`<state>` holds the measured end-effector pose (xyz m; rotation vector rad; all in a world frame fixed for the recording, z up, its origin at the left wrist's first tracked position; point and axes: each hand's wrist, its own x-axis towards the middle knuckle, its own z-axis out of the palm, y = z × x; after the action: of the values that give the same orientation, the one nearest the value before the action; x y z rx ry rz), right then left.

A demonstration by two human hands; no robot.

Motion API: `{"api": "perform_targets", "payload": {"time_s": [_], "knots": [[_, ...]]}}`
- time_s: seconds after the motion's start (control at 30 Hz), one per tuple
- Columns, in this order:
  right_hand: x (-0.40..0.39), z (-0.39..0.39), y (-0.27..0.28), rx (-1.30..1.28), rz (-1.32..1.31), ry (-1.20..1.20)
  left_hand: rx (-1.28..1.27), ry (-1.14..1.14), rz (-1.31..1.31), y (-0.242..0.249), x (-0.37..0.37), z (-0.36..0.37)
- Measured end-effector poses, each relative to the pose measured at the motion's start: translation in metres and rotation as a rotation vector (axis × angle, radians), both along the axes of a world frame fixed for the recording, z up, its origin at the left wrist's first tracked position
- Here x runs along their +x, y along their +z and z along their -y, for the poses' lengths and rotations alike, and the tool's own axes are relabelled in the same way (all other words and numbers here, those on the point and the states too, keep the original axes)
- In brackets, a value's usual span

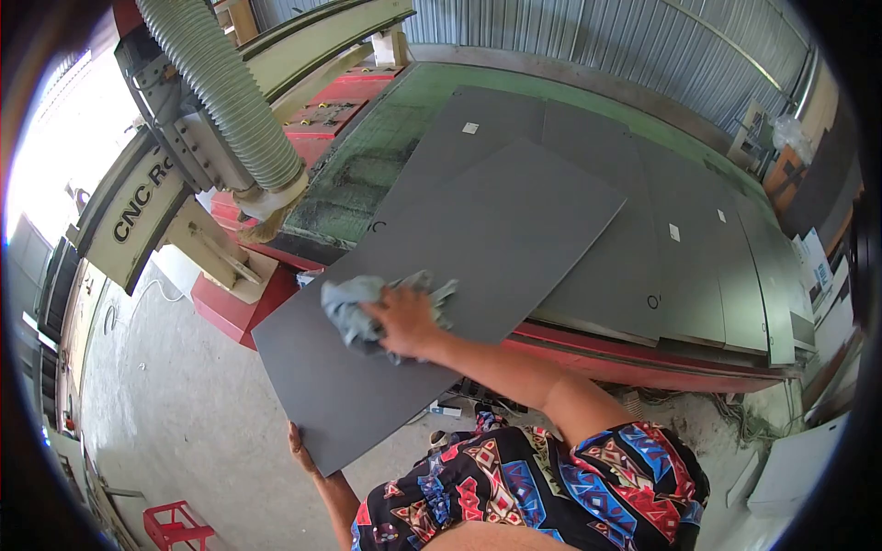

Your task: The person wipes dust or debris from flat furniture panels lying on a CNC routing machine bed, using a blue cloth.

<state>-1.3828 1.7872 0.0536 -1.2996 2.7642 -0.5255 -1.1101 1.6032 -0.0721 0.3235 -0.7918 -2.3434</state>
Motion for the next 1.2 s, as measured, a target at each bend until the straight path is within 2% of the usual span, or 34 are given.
{"api": "perform_targets", "payload": {"time_s": [0.13, 0.23, 0.3, 0.43, 0.57, 0.63, 0.7, 0.77, 0.83, 0.97, 1.03, 1.1, 1.2], "knots": [[0.06, 0.034, 0.0, -0.011, 0.037, 0.245, -0.044, 0.034, 0.021, -0.004, 0.002, 0.003], [0.098, 0.038, 0.005, -0.004, 0.072, 0.394, 0.01, -0.075, 0.039, 0.026, -0.006, -0.012], [0.114, 0.034, 0.005, -0.008, 0.065, 0.474, 0.038, -0.11, -0.042, 0.019, -0.004, -0.011], [0.115, 0.014, 0.005, -0.005, 0.076, 0.545, 0.031, -0.162, -0.103, 0.018, -0.004, -0.01], [0.092, -0.036, 0.008, -0.077, 0.05, 0.56, 0.049, -0.083, 0.04, 0.019, -0.002, -0.009], [0.07, -0.065, 0.01, -0.094, 0.065, 0.546, -0.064, 0.006, 0.065, -0.002, 0.007, 0.003], [0.044, -0.094, 0.005, -0.126, -0.033, 0.465, -0.032, -0.008, 0.068, -0.014, 0.011, 0.01], [0.009, -0.121, 0.008, -0.136, 0.008, 0.368, -0.051, -0.021, 0.047, -0.012, 0.011, 0.009], [-0.027, -0.148, 0.012, -0.142, -0.075, 0.223, -0.047, -0.021, 0.057, -0.008, 0.012, 0.007], [-0.105, -0.202, 0.019, 0.049, -0.133, -0.126, -0.021, -0.021, 0.072, -0.006, 0.012, 0.007], [-0.139, -0.231, 0.019, 0.054, -0.156, -0.292, -0.043, -0.025, 0.056, -0.006, 0.013, 0.007], [-0.168, -0.255, 0.027, 0.085, -0.014, -0.507, -0.084, -0.018, 0.049, -0.001, 0.015, 0.005], [-0.209, -0.29, 0.027, 0.148, -0.068, -0.717, -0.136, -0.037, 0.059, 0.006, 0.012, 0.001]]}}
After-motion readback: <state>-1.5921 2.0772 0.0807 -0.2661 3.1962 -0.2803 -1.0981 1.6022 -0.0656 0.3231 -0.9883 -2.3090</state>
